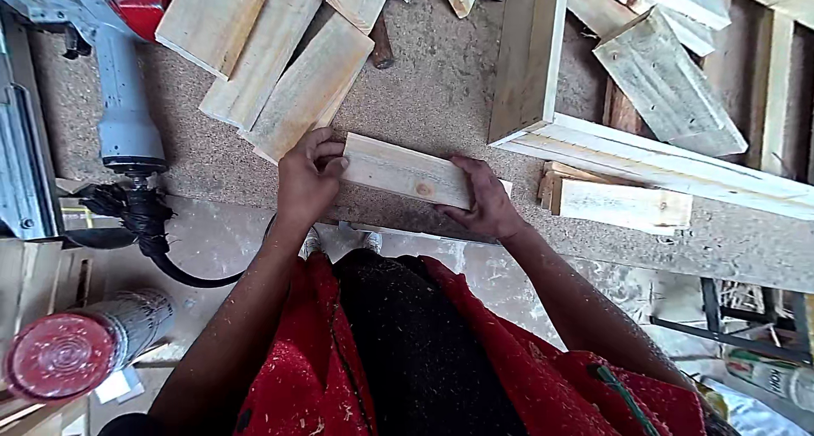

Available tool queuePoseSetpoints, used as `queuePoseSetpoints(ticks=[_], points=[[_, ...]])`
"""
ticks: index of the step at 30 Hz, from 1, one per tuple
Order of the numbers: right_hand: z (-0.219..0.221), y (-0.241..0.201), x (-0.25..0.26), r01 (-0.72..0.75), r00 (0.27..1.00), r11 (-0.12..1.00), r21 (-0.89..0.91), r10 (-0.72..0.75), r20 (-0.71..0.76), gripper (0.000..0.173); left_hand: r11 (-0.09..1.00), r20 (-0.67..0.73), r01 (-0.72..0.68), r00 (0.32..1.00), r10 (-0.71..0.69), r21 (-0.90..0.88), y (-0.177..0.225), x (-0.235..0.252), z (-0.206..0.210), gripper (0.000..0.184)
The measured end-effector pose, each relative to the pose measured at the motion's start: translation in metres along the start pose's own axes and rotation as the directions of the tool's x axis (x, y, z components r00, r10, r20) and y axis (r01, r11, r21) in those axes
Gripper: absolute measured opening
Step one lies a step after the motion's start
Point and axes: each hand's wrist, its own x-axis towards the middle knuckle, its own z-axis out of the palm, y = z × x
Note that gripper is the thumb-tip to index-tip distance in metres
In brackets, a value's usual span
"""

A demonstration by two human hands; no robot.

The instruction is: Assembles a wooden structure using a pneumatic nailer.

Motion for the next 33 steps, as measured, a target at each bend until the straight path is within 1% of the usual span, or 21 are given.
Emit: queuePoseSetpoints(ticks=[2, 6, 9, 13, 17, 19, 20, 21, 22, 23, 24, 25, 26, 27, 28, 29, 30, 31, 33], points=[[0.001, 0.002, 0.001, 0.000, 1.000, 1.000, 0.007, 0.000, -0.007, 0.089, 0.999, 0.045, 0.014, 0.999, -0.013, -0.032, -0.002, 0.000, -0.007, 0.045], [-0.001, -0.002, 0.002, -0.037, 0.999, 0.999, -0.021, 0.038, 0.024, 0.090, 0.992, 0.156, 0.105, 0.983, -0.094, -0.064, 0.001, -0.009, -0.021, 0.054], [-0.002, -0.005, 0.003, -0.076, 0.996, 0.997, -0.031, 0.077, 0.045, 0.091, 0.986, 0.175, 0.104, 0.981, -0.080, -0.133, -0.005, -0.016, -0.019, 0.060], [-0.002, -0.006, 0.000, -0.120, 0.990, 0.989, -0.088, 0.126, 0.062, 0.095, 0.985, 0.191, 0.080, 0.980, -0.050, -0.150, -0.017, -0.017, -0.017, 0.067], [-0.005, -0.009, 0.001, -0.168, 0.979, 0.975, -0.144, 0.182, 0.089, 0.098, 0.985, 0.273, 0.082, 0.961, -0.038, -0.151, -0.017, -0.015, -0.017, 0.073], [-0.006, -0.010, 0.000, -0.181, 0.975, 0.973, -0.146, 0.196, 0.100, 0.098, 0.987, 0.321, 0.075, 0.947, -0.026, -0.141, -0.012, -0.016, -0.030, 0.074], [-0.006, -0.011, 0.000, -0.186, 0.974, 0.972, -0.146, 0.202, 0.103, 0.098, 0.995, 0.294, 0.029, 0.956, 0.001, -0.095, -0.007, -0.017, -0.045, 0.068], [-0.006, -0.012, 0.000, -0.191, 0.973, 0.970, -0.147, 0.208, 0.105, 0.098, 0.998, 0.203, -0.062, 0.977, 0.060, 0.001, -0.001, -0.019, -0.065, 0.058], [-0.006, -0.011, 0.000, -0.191, 0.973, 0.971, -0.147, 0.207, 0.104, 0.098, 0.974, 0.048, -0.153, 0.988, 0.147, 0.165, 0.002, -0.021, -0.091, 0.048], [-0.006, -0.011, -0.001, -0.185, 0.975, 0.971, -0.149, 0.200, 0.097, 0.098, 0.918, -0.111, -0.180, 0.966, 0.233, 0.354, 0.001, -0.019, -0.122, 0.045], [-0.005, -0.010, -0.002, -0.181, 0.977, 0.972, -0.147, 0.195, 0.089, 0.098, 0.850, -0.217, -0.117, 0.941, 0.261, 0.513, -0.004, -0.015, -0.155, 0.048], [-0.004, -0.009, -0.003, -0.175, 0.979, 0.974, -0.144, 0.188, 0.081, 0.098, 0.796, -0.280, -0.010, 0.933, 0.225, 0.606, -0.011, -0.009, -0.186, 0.056], [-0.003, -0.009, -0.002, -0.171, 0.980, 0.976, -0.136, 0.182, 0.075, 0.097, 0.765, -0.316, 0.083, 0.935, 0.162, 0.638, -0.021, -0.001, -0.209, 0.067], [-0.003, -0.009, -0.001, -0.162, 0.982, 0.979, -0.126, 0.172, 0.073, 0.096, 0.757, -0.334, 0.174, 0.940, 0.061, 0.630, -0.032, 0.008, -0.223, 0.077], [-0.003, -0.010, 0.000, -0.154, 0.984, 0.981, -0.114, 0.163, 0.072, 0.095, 0.757, -0.330, 0.252, 0.943, -0.051, 0.603, -0.037, 0.019, -0.228, 0.081], [-0.003, -0.011, 0.000, -0.146, 0.986, 0.984, -0.107, 0.153, 0.066, 0.094, 0.754, -0.310, 0.291, 0.943, -0.121, 0.589, -0.038, 0.030, -0.228, 0.080], [-0.003, -0.012, 0.001, -0.133, 0.989, 0.985, -0.106, 0.140, 0.055, 0.094, 0.762, -0.285, 0.299, 0.946, -0.156, 0.575, -0.034, 0.041, -0.224, 0.079], [-0.003, -0.012, 0.001, -0.122, 0.991, 0.987, -0.105, 0.127, 0.045, 0.094, 0.766, -0.277, 0.309, 0.945, -0.177, 0.564, -0.029, 0.052, -0.220, 0.084], [-0.002, -0.013, 0.000, -0.104, 0.994, 0.991, -0.089, 0.106, 0.018, 0.092, 0.805, -0.292, 0.320, 0.937, -0.191, 0.500, -0.029, 0.074, -0.211, 0.100]])
